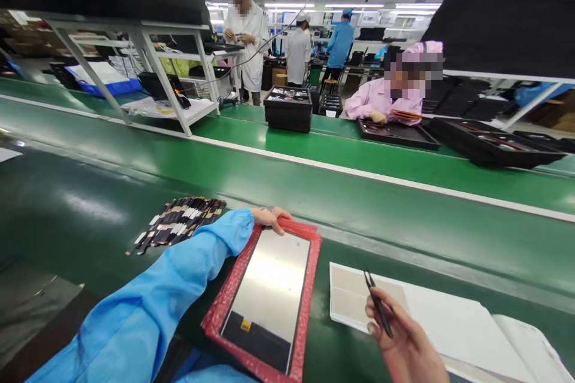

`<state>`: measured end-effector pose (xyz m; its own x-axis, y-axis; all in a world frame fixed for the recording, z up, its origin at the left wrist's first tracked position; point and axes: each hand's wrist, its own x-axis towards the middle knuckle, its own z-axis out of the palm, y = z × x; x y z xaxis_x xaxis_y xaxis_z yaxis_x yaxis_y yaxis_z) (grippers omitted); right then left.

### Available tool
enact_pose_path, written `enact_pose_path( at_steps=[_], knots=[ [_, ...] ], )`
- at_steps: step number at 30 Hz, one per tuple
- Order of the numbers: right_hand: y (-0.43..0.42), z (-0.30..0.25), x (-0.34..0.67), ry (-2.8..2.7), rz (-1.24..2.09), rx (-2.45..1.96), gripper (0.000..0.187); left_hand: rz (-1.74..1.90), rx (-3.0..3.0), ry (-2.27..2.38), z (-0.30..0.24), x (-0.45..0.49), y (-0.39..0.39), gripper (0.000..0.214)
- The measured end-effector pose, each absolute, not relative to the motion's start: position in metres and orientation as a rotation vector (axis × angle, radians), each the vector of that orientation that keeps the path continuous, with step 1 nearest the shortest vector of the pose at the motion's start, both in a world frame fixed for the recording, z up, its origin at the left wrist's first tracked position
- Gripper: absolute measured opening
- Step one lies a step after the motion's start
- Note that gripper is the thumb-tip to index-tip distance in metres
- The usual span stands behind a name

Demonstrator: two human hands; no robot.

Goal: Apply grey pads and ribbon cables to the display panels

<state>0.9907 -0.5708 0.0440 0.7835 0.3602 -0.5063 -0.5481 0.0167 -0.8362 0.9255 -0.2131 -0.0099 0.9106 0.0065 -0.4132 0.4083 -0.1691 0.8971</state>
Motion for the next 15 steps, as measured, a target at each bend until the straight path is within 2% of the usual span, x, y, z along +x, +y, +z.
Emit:
enact_pose_path(
  at_steps=[3,5,10,15],
  knots=[
    [-0.57,0.071,0.983,0.31,0.712,-1.304,0.062,-0.359,1.715,0.288,-0.011,0.946,-0.231,0.055],
    [-0.566,0.073,0.977,0.246,0.741,-1.317,0.069,-0.338,1.726,0.29,-0.007,0.955,-0.238,0.052],
    [-0.559,0.049,0.965,0.111,0.617,-1.283,0.049,-0.065,1.802,0.337,0.02,0.945,-0.248,0.056],
    [-0.581,0.02,0.952,0.112,0.521,-1.479,0.035,0.264,1.784,0.566,0.014,0.844,-0.277,0.067]
  ],
)
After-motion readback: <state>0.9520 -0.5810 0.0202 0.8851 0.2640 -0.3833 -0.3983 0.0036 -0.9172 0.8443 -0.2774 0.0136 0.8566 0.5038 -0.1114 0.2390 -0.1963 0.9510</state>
